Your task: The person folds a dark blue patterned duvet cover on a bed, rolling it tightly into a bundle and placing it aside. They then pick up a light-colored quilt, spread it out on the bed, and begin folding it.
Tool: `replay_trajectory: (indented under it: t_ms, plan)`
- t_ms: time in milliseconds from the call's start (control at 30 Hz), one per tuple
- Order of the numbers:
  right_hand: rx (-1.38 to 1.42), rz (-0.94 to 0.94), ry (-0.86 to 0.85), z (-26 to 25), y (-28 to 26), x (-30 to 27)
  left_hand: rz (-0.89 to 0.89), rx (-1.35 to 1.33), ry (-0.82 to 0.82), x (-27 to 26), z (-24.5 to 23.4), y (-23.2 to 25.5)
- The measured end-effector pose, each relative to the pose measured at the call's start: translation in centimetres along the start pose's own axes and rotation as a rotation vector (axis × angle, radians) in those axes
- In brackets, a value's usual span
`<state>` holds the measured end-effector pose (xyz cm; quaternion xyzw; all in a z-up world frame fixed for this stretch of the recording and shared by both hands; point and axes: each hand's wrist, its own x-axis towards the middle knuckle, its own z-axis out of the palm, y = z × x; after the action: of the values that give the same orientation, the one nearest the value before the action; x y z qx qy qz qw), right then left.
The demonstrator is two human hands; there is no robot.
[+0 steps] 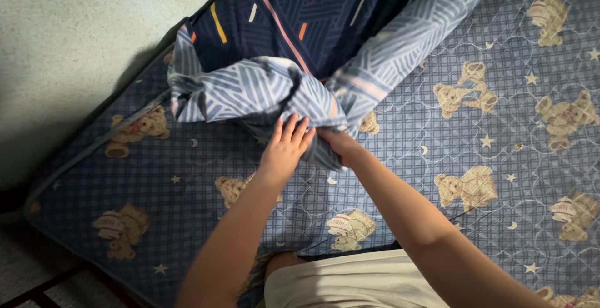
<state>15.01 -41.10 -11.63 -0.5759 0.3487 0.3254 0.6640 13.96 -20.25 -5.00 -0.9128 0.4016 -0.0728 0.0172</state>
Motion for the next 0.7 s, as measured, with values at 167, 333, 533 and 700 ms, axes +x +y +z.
replay_trajectory:
  t_ms: [167, 333, 533, 700]
  plan:
    - [0.019, 0.091, 0.027, -1.3, 1.6, 0.5, -0.044, 0.045, 0.077, 1.3, 4.5, 1.6]
    - [-0.459, -0.121, 0.426, -0.2, 3.0, -0.3, -0.159, -0.098, -0.228, 4.3, 5.5, 1.9]
    - [-1.018, -1.245, 0.748, 0.5, 3.4, -8.9, -0.288, -0.238, -0.405, 8.1, 4.1, 0.2]
    - [-1.248, -1.200, 0.610, 1.7, 1.7, -10.9, -0.275, -0.279, -0.572, 11.6, 3.7, -1.5]
